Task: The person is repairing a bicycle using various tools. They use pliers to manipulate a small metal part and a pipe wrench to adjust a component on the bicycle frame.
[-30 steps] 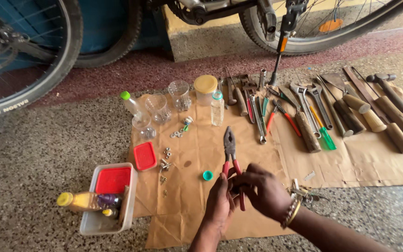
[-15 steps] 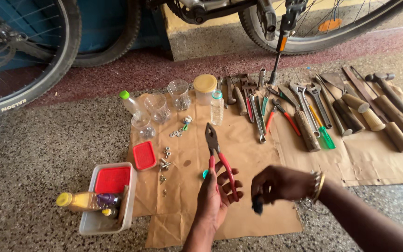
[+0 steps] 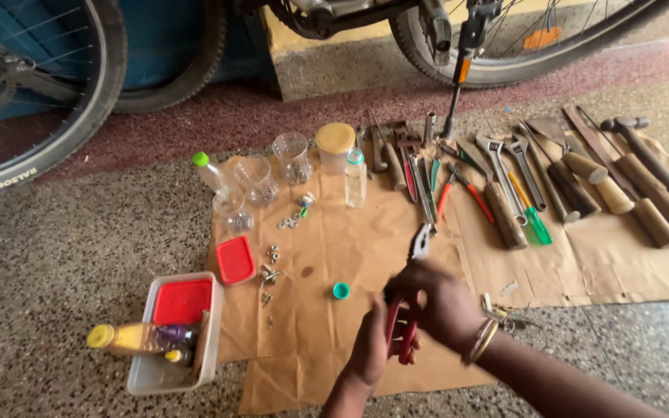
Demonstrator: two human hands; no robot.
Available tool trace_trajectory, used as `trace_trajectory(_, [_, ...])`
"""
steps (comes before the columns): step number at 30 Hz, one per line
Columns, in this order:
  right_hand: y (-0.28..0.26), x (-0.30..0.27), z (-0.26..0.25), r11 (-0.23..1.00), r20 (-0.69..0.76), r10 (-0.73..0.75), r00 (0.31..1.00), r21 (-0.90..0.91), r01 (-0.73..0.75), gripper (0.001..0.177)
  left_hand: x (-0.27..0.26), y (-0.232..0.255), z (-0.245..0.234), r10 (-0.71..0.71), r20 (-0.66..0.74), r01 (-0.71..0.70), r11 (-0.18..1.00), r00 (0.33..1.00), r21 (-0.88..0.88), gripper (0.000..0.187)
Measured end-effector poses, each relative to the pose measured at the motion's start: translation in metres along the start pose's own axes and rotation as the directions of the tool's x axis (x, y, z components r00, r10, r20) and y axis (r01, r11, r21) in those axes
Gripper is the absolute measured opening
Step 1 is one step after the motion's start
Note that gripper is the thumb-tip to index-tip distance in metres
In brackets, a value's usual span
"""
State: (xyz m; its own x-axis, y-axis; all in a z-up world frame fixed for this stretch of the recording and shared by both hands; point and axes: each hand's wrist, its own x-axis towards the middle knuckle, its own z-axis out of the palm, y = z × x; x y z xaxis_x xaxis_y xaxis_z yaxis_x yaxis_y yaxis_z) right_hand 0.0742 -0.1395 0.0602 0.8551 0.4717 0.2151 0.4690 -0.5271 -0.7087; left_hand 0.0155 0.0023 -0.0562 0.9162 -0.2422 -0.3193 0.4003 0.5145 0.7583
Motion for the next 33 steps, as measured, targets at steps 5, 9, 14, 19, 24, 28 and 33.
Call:
trace_trajectory(5, [0.016,0.007,-0.017,0.987,-0.207,-0.067,0.976,-0.155,0.035,0.011,-0.013,0.015,0.019,0.135,-0.037,-0.113,0.925,0.990,0.364,0.063])
trace_trajectory(9, [0.027,0.007,-0.014,0.986,-0.240,0.153,0.959,-0.025,-0.164,0.011,-0.013,0.020,0.017,0.107,-0.016,-0.099,0.956,0.994,0.276,0.067])
trace_trajectory(14, [0.059,0.014,-0.020,0.991,-0.423,0.137,0.895,0.051,-0.128,0.008,-0.020,0.022,0.017,-0.038,0.087,0.022,0.985,0.995,0.173,0.071])
trace_trajectory(19, [0.049,0.002,0.001,0.992,-0.408,0.110,0.906,-0.005,-0.122,0.010,-0.019,0.022,0.014,-0.108,0.053,0.106,0.994,0.993,0.040,0.076])
trace_trajectory(24, [0.066,0.006,0.005,0.993,-0.417,0.109,0.902,0.002,-0.119,0.011,-0.011,0.016,0.004,-0.131,0.015,0.130,0.990,0.991,0.058,0.073])
trace_trajectory(28, [0.111,0.015,-0.013,0.927,-0.354,0.371,0.859,0.188,-0.324,0.014,-0.010,-0.004,-0.007,-0.144,0.120,0.126,0.982,0.982,0.143,0.070])
trace_trajectory(33, [0.155,0.026,-0.032,0.684,-0.192,0.690,0.697,0.488,-0.543,0.017,-0.001,-0.006,-0.007,-0.168,0.123,0.145,0.974,0.978,0.175,0.066])
